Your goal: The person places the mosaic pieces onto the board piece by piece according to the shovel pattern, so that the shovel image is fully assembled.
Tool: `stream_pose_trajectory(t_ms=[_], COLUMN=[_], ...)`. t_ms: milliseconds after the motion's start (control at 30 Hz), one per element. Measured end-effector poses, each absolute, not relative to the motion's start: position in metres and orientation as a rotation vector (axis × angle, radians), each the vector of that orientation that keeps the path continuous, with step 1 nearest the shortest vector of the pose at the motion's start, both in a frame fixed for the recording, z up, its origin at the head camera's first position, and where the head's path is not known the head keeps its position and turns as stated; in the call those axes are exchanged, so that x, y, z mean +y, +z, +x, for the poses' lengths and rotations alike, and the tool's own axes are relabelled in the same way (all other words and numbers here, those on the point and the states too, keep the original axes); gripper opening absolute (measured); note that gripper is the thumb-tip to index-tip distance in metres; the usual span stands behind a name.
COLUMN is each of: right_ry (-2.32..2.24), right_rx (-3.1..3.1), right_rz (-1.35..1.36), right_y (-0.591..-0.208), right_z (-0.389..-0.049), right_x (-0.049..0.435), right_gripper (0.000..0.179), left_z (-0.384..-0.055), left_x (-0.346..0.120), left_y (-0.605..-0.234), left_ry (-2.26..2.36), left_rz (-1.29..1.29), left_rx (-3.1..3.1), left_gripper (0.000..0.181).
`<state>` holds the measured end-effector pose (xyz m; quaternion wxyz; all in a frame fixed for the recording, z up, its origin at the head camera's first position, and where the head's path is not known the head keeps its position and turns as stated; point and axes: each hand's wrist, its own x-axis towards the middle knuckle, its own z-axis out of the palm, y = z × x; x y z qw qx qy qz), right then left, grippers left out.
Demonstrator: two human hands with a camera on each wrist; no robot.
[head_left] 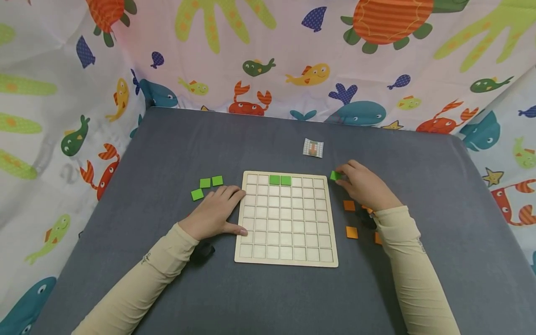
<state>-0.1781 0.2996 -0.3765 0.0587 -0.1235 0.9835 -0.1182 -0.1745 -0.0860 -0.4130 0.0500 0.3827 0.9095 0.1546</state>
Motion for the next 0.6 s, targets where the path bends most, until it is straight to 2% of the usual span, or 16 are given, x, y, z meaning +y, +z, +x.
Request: stream_pose_trajectory(t_ms=[600], right_ry=[-0.323], right_rx=[2.979], right_rz=[-0.542], right_y=[-0.382], right_z=[-0.187], right_x=[0.275], right_gripper=[0.027], left_z=[-0.175], left_x=[-0.087], left_y=[-0.411], left_ry=[0.468], left_rz=[1.170], left_rx=[2.779], left_gripper=[0.095])
